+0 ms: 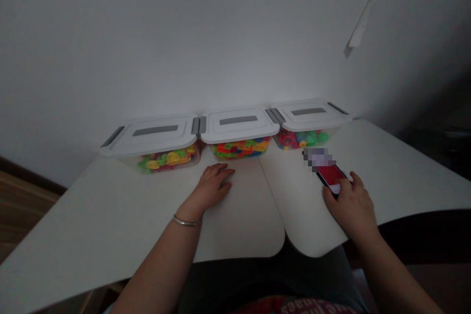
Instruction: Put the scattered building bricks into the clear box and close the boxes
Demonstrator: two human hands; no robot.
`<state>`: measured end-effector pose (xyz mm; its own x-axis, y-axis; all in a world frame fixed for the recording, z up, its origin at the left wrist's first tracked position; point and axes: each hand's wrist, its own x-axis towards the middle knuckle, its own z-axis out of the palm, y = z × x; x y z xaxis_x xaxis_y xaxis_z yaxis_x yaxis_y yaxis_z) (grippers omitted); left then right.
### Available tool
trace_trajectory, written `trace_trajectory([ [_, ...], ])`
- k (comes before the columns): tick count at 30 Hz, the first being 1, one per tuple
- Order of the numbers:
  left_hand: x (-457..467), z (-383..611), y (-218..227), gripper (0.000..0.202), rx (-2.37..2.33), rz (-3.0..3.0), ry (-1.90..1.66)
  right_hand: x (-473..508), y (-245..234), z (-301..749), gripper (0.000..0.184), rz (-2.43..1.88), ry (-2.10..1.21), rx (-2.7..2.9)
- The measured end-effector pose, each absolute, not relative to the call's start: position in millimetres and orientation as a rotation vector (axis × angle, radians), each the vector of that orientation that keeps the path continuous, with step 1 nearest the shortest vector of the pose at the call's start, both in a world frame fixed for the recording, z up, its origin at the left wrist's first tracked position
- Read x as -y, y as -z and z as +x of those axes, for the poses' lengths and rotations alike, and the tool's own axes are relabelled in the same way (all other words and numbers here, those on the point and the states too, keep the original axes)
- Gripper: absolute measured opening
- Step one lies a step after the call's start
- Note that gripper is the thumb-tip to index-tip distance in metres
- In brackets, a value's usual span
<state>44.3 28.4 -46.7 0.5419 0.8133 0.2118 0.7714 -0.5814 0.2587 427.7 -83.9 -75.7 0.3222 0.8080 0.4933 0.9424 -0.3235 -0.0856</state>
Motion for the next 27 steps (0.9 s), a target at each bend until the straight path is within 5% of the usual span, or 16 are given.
trace_trajectory([
  [27,-29.9,44.7,47.7,0.043,-1.347,2.656,-0.497,84.0,77.7,428.6,0.040,-2.179,0.555,1.570],
])
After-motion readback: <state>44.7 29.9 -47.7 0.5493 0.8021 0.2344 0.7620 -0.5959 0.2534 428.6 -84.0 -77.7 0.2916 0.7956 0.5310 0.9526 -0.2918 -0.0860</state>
